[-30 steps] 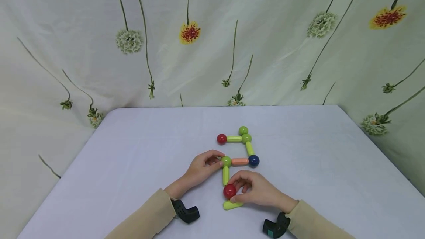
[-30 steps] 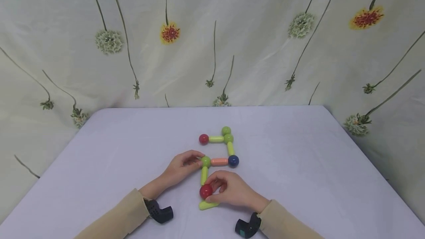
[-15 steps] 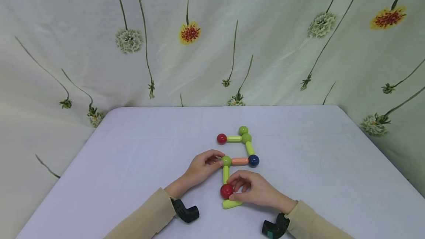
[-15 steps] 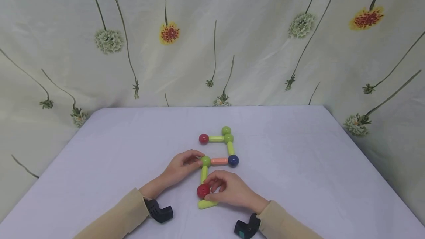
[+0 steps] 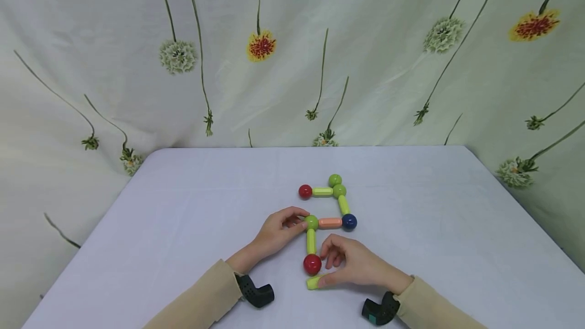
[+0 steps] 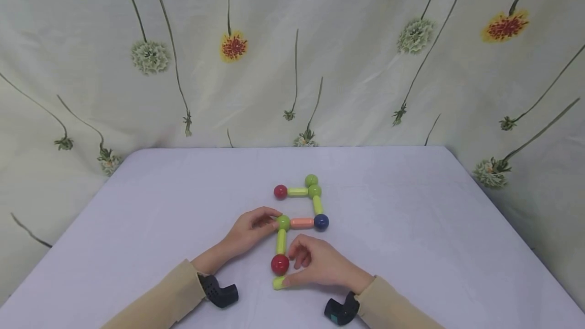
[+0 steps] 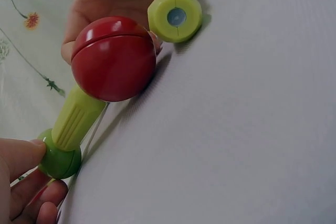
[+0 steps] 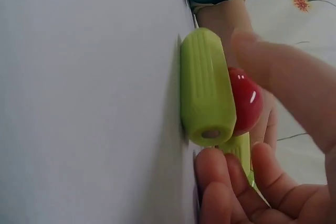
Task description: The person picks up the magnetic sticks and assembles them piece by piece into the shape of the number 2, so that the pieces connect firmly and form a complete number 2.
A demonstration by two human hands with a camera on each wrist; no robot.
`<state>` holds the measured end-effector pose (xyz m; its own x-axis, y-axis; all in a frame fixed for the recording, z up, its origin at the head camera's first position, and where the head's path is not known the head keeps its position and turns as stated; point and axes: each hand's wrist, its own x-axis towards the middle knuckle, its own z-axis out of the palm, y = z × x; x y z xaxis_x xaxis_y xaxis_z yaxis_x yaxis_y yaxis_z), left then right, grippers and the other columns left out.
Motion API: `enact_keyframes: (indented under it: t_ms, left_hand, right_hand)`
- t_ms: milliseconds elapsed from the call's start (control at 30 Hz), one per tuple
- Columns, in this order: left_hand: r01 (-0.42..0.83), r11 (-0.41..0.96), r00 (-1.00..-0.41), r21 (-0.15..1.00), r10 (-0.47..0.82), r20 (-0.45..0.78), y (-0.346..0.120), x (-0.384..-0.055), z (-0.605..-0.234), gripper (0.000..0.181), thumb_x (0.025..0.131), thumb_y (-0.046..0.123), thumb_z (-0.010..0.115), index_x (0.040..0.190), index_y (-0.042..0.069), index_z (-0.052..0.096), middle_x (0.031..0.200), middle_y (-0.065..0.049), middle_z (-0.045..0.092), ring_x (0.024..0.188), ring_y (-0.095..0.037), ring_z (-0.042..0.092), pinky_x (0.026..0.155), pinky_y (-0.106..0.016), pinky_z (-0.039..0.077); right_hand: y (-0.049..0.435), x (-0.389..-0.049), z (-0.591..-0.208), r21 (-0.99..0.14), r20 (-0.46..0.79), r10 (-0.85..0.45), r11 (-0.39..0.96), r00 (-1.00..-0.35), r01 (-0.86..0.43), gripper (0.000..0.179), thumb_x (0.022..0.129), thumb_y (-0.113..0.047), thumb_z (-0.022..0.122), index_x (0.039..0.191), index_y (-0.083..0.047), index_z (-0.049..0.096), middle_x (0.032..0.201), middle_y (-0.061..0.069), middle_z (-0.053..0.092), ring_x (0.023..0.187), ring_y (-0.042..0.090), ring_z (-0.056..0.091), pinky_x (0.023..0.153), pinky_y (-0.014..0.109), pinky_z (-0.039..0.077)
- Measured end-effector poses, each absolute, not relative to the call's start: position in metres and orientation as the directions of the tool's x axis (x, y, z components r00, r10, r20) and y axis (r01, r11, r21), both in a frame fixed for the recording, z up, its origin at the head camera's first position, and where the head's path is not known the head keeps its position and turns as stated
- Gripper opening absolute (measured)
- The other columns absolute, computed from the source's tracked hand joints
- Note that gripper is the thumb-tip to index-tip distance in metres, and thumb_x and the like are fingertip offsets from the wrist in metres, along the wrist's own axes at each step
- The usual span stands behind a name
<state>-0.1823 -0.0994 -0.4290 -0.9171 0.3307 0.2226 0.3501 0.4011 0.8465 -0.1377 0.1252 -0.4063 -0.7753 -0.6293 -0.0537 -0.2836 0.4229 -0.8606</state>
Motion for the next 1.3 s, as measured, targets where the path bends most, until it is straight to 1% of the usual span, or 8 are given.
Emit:
enact_keyframes:
  t_ms: [133, 367, 500, 600, 767, 900, 1100, 1300]
  left_hand:
    - [0.351, 0.395, -0.916, 0.849, 0.334, 0.223, -0.099, -0.183, -0.43, 0.019, 0.089, 0.02, 0.065, 0.108, 0.017, 0.065, 0.094, 0.004, 0.063, 0.083, -0.014, 0.055, 0.074, -0.027, 0.045]
    - [0.351, 0.392, -0.915, 0.85, 0.338, 0.222, -0.1, -0.183, -0.43, 0.02, 0.089, 0.021, 0.065, 0.108, 0.017, 0.066, 0.095, 0.004, 0.063, 0.084, -0.014, 0.055, 0.075, -0.028, 0.045]
    - [0.351, 0.394, -0.915, 0.85, 0.337, 0.221, -0.1, -0.183, -0.429, 0.02, 0.089, 0.022, 0.065, 0.109, 0.017, 0.065, 0.095, 0.004, 0.063, 0.085, -0.014, 0.055, 0.075, -0.028, 0.046]
    - [0.353, 0.395, -0.914, 0.848, 0.338, 0.223, -0.1, -0.183, -0.429, 0.021, 0.09, 0.023, 0.065, 0.109, 0.017, 0.065, 0.096, 0.004, 0.063, 0.085, -0.014, 0.055, 0.075, -0.029, 0.045]
    - [0.354, 0.396, -0.914, 0.847, 0.338, 0.224, -0.1, -0.183, -0.43, 0.021, 0.09, 0.022, 0.065, 0.11, 0.017, 0.065, 0.096, 0.004, 0.063, 0.084, -0.014, 0.054, 0.075, -0.028, 0.045]
    - [0.353, 0.4, -0.914, 0.846, 0.339, 0.221, -0.1, -0.183, -0.429, 0.021, 0.09, 0.022, 0.064, 0.11, 0.017, 0.065, 0.096, 0.004, 0.063, 0.084, -0.014, 0.054, 0.075, -0.028, 0.045]
    - [0.347, 0.398, -0.916, 0.849, 0.338, 0.216, -0.1, -0.181, -0.427, 0.021, 0.09, 0.022, 0.064, 0.11, 0.017, 0.065, 0.096, 0.005, 0.063, 0.085, -0.014, 0.055, 0.075, -0.028, 0.046]
    - [0.35, 0.401, -0.915, 0.847, 0.339, 0.218, -0.099, -0.18, -0.427, 0.021, 0.09, 0.022, 0.064, 0.11, 0.016, 0.065, 0.097, 0.005, 0.063, 0.084, -0.014, 0.055, 0.075, -0.027, 0.046]
  right_hand:
    - [0.127, -0.137, -0.404, -0.832, -0.072, -0.638, 0.462, -0.767, -0.307, 0.041, 0.069, -0.032, 0.084, 0.092, -0.015, 0.054, 0.079, -0.004, 0.058, 0.073, 0.011, 0.054, 0.067, 0.024, 0.045]
    - [0.129, -0.137, -0.403, -0.788, -0.072, -0.689, 0.482, -0.721, -0.382, 0.027, 0.071, -0.029, 0.082, 0.085, -0.022, 0.061, 0.078, -0.011, 0.058, 0.074, 0.006, 0.052, 0.07, 0.023, 0.044]
    - [0.131, -0.138, -0.4, -0.777, -0.082, -0.73, 0.473, -0.678, -0.415, 0.021, 0.073, -0.025, 0.081, 0.086, -0.024, 0.064, 0.078, -0.015, 0.058, 0.075, 0.004, 0.051, 0.071, 0.022, 0.044]
    - [0.133, -0.139, -0.397, -0.768, -0.102, -0.753, 0.475, -0.65, -0.43, 0.02, 0.074, -0.022, 0.081, 0.087, -0.024, 0.066, 0.077, -0.015, 0.058, 0.073, 0.003, 0.051, 0.069, 0.021, 0.044]
    - [0.14, -0.141, -0.391, -0.742, -0.143, -0.762, 0.505, -0.631, -0.441, 0.019, 0.074, -0.023, 0.081, 0.087, -0.024, 0.067, 0.073, -0.015, 0.057, 0.068, 0.002, 0.05, 0.064, 0.02, 0.045]
    - [0.146, -0.143, -0.386, -0.741, -0.167, -0.767, 0.512, -0.619, -0.435, 0.018, 0.074, -0.024, 0.08, 0.086, -0.024, 0.067, 0.072, -0.014, 0.058, 0.066, 0.001, 0.051, 0.063, 0.02, 0.046]
    - [0.155, -0.149, -0.385, -0.776, -0.204, -0.772, 0.502, -0.602, -0.382, 0.017, 0.075, -0.023, 0.079, 0.086, -0.02, 0.067, 0.073, -0.011, 0.06, 0.065, 0.002, 0.052, 0.063, 0.021, 0.047]
    - [0.162, -0.154, -0.384, -0.779, -0.214, -0.761, 0.512, -0.613, -0.363, 0.017, 0.076, -0.022, 0.078, 0.089, -0.018, 0.066, 0.075, -0.01, 0.06, 0.067, 0.004, 0.053, 0.065, 0.021, 0.047]
